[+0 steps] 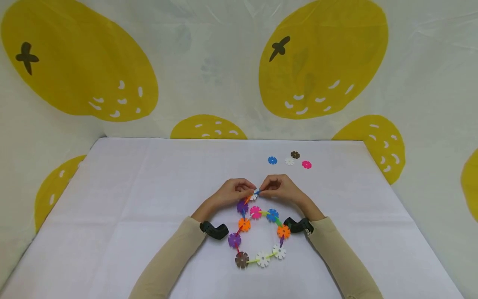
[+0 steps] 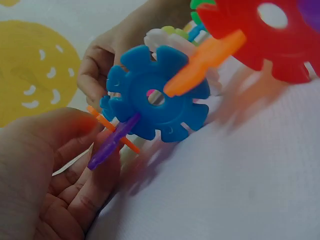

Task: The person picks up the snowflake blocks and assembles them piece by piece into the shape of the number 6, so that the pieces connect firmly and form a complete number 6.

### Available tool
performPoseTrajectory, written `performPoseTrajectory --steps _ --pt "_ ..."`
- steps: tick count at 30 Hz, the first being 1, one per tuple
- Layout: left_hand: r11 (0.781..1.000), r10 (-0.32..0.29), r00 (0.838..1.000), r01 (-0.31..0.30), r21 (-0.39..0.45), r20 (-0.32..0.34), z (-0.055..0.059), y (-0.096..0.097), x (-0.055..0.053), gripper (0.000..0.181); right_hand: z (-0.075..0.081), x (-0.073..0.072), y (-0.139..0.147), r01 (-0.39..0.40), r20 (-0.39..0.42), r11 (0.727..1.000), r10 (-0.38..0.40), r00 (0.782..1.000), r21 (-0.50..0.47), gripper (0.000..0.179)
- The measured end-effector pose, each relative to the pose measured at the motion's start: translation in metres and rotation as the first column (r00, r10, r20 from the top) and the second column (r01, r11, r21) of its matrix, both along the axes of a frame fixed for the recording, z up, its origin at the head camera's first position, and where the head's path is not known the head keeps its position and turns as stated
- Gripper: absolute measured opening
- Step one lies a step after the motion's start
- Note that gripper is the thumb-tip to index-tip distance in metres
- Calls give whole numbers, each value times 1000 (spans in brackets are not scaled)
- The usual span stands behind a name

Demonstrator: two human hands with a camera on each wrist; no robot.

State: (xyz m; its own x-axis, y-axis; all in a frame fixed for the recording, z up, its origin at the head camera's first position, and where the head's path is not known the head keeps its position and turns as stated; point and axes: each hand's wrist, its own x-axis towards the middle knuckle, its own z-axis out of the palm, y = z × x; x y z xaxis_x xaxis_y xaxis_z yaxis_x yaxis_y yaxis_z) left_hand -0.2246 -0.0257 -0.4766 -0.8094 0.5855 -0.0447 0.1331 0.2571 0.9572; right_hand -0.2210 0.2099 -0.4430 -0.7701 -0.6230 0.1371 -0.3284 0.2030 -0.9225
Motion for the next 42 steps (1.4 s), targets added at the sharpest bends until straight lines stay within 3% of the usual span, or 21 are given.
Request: performPoseTrajectory --steps 6,9,16,22,25,28,32,38,42 --pt "998 -10 999 8 -58 -40 3 2 4 25 0 -1 3 -33 -8 999 33 999 1 15" --pt "997 -25 998 21 -70 -55 5 3 5 28 2 -1 9 -13 -3 1000 13 1000 14 18" --pt "996 -50 996 44 -77 -72 4 2 5 26 6 -2 24 177 -18 978 -176 984 114 16" --pt "995 -47 996 40 -86 -80 3 2 5 23 -16 -15 43 296 10 950 -298 954 105 20" --pt "996 -47 995 40 -82 -85 2 2 5 22 -23 -21 51 375 1 923 -377 926 88 23" --pt "996 -42 995 35 -81 -89 1 1 4 21 -24 -24 55 472 -17 878 -472 881 81 24" --pt "997 -32 995 26 -75 -90 1 1 4 21 -23 -25 59 608 -12 792 -608 794 60 23" --pt "997 -28 996 22 -73 -84 0 2 4 21 -26 -28 67 788 -11 613 -789 615 61 24" --pt "996 -38 996 32 -77 -76 0 1 4 21 -28 -31 77 855 20 502 -864 504 132 30"
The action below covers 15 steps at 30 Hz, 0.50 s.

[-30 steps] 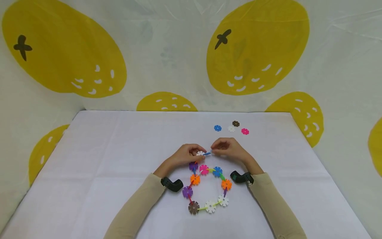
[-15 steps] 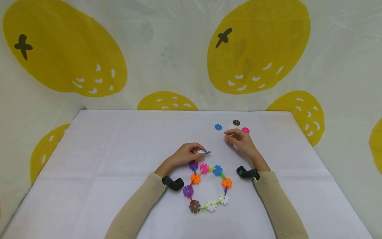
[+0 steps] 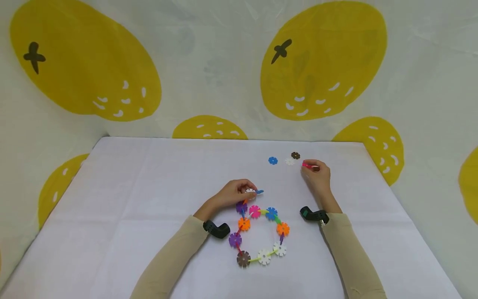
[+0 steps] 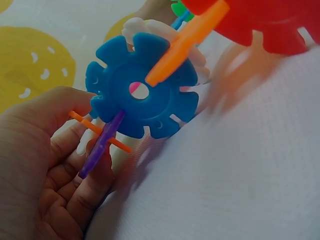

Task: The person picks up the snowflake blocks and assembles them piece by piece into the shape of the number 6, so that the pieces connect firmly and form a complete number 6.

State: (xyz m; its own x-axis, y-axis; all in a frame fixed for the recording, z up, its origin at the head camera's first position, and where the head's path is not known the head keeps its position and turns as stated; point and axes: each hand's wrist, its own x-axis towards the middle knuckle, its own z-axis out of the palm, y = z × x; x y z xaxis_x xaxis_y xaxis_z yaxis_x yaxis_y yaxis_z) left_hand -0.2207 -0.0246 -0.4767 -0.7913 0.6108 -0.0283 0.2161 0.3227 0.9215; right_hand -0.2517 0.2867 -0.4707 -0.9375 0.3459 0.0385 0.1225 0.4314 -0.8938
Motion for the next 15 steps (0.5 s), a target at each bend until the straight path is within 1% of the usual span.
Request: performPoseTrajectory --steps 2,4,6,9,11,15 --pt "1000 -5 1000 5 7 6 0 0 0 21 -2 -2 5 33 62 999 -34 998 8 35" --pt "1000 -9 1000 8 14 9 1 -1 1 22 -3 -5 10 38 114 999 -42 993 32 39" --pt "1000 -14 1000 13 18 8 1 -1 1 23 -3 -8 14 30 147 997 -40 988 69 43" --pt "1000 -22 1000 22 21 11 2 -2 2 25 -2 -11 18 19 167 995 -35 985 96 46" --pt "999 -30 999 29 23 12 3 -2 2 27 -1 -13 20 14 183 995 -32 983 97 47" --pt "999 -38 999 37 26 10 2 -2 1 28 1 -16 21 10 212 997 -25 977 70 47"
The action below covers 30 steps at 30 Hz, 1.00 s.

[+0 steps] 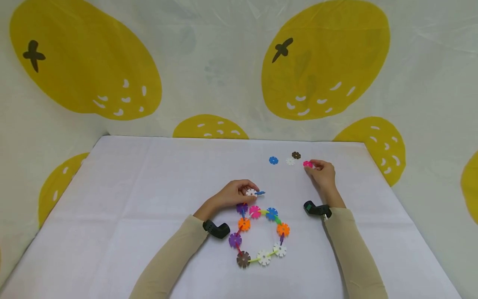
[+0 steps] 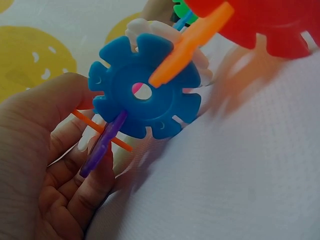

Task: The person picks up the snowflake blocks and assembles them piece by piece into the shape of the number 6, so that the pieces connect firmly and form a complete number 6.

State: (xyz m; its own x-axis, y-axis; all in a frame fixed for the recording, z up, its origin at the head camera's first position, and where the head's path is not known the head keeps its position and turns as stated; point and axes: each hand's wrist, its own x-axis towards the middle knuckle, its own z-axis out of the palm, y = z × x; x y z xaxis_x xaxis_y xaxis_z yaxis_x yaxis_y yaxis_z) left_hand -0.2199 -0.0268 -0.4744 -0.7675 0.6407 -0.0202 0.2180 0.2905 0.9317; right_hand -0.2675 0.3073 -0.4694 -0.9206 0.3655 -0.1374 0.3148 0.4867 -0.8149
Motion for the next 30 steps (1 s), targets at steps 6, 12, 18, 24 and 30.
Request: performPoseTrajectory --steps 6,12,18,24,30 --pt "1000 -11 1000 11 5 -13 -1 0 -1 28 1 0 -1 6 18 1000 -6 1000 -5 47" --pt "1000 -13 1000 13 9 -9 0 -1 0 29 -2 4 -1 15 -33 1000 -16 999 -27 46" --pt "999 -35 999 35 -1 -12 -1 -1 0 34 -6 8 -3 18 -122 998 -24 992 -54 42" --pt "999 -38 999 38 -17 -24 -1 0 0 34 -7 11 -7 34 -158 997 -46 986 -75 33" --pt "999 -41 999 40 -26 -25 1 0 1 35 1 14 -13 50 -44 965 -64 997 -258 31"
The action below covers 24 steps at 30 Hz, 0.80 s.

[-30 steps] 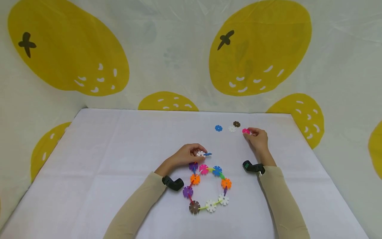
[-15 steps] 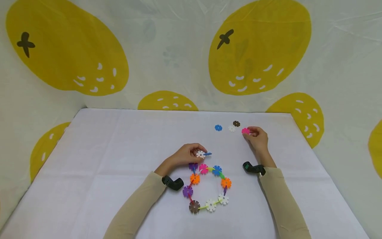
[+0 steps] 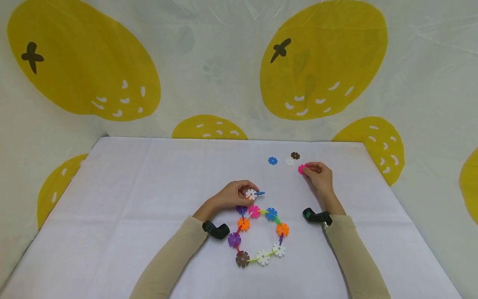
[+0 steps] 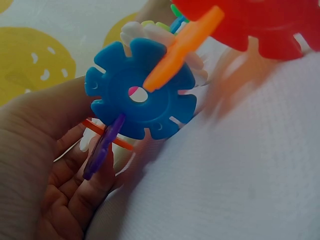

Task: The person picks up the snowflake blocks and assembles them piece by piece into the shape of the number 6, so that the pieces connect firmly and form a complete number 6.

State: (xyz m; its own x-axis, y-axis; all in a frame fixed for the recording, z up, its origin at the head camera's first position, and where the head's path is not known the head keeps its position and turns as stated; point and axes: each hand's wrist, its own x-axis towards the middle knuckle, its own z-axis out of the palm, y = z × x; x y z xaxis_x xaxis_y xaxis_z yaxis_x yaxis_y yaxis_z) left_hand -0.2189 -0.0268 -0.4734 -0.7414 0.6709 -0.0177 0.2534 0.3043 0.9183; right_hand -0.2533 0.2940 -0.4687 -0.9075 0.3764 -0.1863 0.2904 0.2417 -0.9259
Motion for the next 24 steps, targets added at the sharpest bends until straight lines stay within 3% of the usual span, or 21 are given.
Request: performPoseTrajectory --steps 7,14,24 --pt "1000 1 1000 -1 -24 -17 0 0 1 35 3 6 -6 -95 49 991 100 994 -96 36" --pt "1000 15 999 -15 -12 -30 -2 0 1 34 6 13 -17 -256 -6 914 268 963 -316 36" --pt "998 58 998 -59 -2 -29 -3 1 -1 35 8 17 -34 -396 24 875 418 908 -278 39"
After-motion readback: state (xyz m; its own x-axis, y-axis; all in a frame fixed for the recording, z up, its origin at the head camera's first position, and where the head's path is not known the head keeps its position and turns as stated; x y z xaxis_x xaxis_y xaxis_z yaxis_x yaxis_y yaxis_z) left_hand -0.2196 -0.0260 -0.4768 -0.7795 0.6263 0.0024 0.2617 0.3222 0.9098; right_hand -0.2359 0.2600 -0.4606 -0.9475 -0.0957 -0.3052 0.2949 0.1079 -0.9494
